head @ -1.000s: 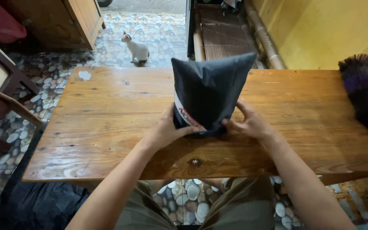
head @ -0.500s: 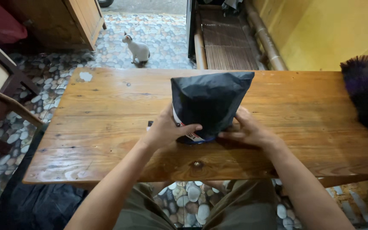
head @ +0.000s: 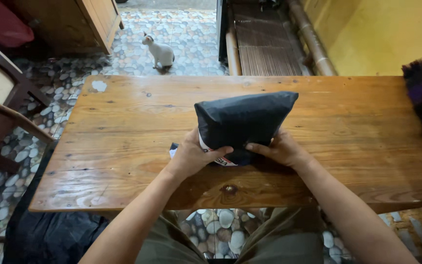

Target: The person places a black package on a wooden table, retrieves a blue plastic tie from a nearby basket, and ties the package closed. The person manipulates the tie with both hands to secure the package.

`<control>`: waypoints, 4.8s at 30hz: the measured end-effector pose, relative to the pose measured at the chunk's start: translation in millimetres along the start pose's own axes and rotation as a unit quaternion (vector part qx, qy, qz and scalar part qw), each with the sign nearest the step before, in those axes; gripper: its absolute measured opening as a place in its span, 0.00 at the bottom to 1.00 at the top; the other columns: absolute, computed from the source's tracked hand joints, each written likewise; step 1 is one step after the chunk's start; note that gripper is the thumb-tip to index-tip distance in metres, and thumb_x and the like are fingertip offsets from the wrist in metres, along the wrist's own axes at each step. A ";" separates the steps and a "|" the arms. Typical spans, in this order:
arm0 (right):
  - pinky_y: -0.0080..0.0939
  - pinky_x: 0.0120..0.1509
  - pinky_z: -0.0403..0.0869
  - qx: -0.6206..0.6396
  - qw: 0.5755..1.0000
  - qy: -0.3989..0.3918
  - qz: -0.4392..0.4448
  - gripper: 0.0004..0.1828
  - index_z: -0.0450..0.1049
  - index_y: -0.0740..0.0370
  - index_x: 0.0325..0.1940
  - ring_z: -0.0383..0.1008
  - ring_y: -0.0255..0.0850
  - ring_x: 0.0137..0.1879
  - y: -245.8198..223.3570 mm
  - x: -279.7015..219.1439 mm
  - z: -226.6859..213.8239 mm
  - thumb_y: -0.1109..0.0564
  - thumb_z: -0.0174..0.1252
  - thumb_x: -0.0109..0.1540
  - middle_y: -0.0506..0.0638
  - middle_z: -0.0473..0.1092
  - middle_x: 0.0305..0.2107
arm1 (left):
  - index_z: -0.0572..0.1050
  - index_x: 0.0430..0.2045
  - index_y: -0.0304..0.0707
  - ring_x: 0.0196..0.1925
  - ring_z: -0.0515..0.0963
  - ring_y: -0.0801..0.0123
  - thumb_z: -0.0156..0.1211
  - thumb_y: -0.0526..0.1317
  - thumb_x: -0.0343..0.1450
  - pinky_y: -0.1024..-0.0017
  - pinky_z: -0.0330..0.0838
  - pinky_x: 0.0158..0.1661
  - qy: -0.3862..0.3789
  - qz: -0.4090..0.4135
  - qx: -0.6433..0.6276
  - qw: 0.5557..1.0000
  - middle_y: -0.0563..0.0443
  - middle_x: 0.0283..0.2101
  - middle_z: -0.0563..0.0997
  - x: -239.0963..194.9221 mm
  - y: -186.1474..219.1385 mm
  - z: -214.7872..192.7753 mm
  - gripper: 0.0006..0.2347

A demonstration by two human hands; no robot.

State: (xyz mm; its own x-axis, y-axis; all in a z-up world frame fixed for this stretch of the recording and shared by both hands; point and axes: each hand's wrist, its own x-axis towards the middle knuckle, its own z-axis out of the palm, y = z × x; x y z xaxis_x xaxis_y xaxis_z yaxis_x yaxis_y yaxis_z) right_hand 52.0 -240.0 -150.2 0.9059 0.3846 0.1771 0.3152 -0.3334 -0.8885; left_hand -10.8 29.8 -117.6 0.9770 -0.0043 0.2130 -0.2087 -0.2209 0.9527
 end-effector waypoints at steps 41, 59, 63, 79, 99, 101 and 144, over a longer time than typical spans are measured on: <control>0.35 0.47 0.81 0.181 0.960 0.204 -0.069 0.16 0.79 0.59 0.45 0.78 0.31 0.42 -162.7 25.9 9.3 0.58 0.77 0.57 0.46 0.78 0.34 | 0.77 0.45 0.44 0.38 0.85 0.60 0.67 0.56 0.67 0.68 0.80 0.38 0.187 -0.189 -0.542 0.797 0.47 0.39 0.85 8.7 84.2 56.4 0.21; 0.55 0.51 0.74 -0.401 0.895 -0.164 -0.104 0.19 0.79 0.58 0.48 0.76 0.54 0.49 -240.6 28.7 -77.7 0.51 0.67 0.55 0.55 0.78 0.42 | 0.72 0.56 0.50 0.65 0.75 0.54 0.64 0.41 0.74 0.53 0.75 0.61 0.056 0.428 0.244 0.868 0.52 0.62 0.70 22.5 110.2 4.8 0.16; 0.65 0.47 0.75 -0.343 0.906 -0.156 -0.194 0.21 0.78 0.64 0.47 0.74 0.70 0.53 -215.3 33.7 -69.9 0.51 0.68 0.55 0.67 0.76 0.44 | 0.76 0.45 0.50 0.57 0.81 0.54 0.68 0.40 0.70 0.61 0.79 0.53 0.071 0.412 0.161 0.894 0.54 0.56 0.77 33.5 100.4 9.3 0.11; 0.61 0.43 0.73 -0.375 0.913 -0.106 -0.121 0.26 0.70 0.52 0.49 0.79 0.61 0.45 -213.6 37.8 -66.3 0.45 0.72 0.52 0.53 0.80 0.35 | 0.81 0.33 0.36 0.46 0.84 0.52 0.60 0.43 0.72 0.62 0.80 0.44 -0.016 0.194 0.030 0.980 0.44 0.42 0.82 50.4 97.8 2.5 0.09; 0.55 0.68 0.64 -0.437 0.802 -0.037 -0.407 0.17 0.80 0.62 0.53 0.69 0.51 0.62 -186.2 13.4 -74.2 0.52 0.67 0.63 0.48 0.76 0.47 | 0.70 0.31 0.24 0.46 0.76 0.48 0.54 0.39 0.78 0.57 0.73 0.45 0.003 0.441 0.216 0.871 0.38 0.44 0.73 44.0 101.1 -4.5 0.12; 0.55 0.66 0.66 -0.441 0.797 -0.036 -0.410 0.17 0.80 0.63 0.53 0.69 0.51 0.61 -182.1 14.1 -73.9 0.53 0.67 0.63 0.49 0.77 0.47 | 0.72 0.33 0.25 0.48 0.76 0.48 0.56 0.42 0.77 0.57 0.73 0.47 -0.004 0.426 0.227 0.876 0.39 0.46 0.74 43.7 98.6 -6.7 0.13; 0.53 0.67 0.67 -0.398 0.857 -0.035 -0.326 0.13 0.81 0.63 0.52 0.65 0.50 0.59 -186.7 7.8 -56.7 0.54 0.58 0.68 0.53 0.68 0.50 | 0.76 0.39 0.35 0.45 0.75 0.52 0.60 0.45 0.75 0.58 0.68 0.46 0.022 0.466 0.288 0.836 0.45 0.41 0.75 39.3 99.0 -3.1 0.11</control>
State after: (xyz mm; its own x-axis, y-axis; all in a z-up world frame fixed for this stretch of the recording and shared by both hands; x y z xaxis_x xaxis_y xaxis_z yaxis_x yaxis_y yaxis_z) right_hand 16.1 -223.6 41.0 0.4533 0.7545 0.4745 0.8661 -0.4986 -0.0345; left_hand 6.8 10.8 -14.2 0.3971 -0.4040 0.8241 -0.8107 -0.5753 0.1087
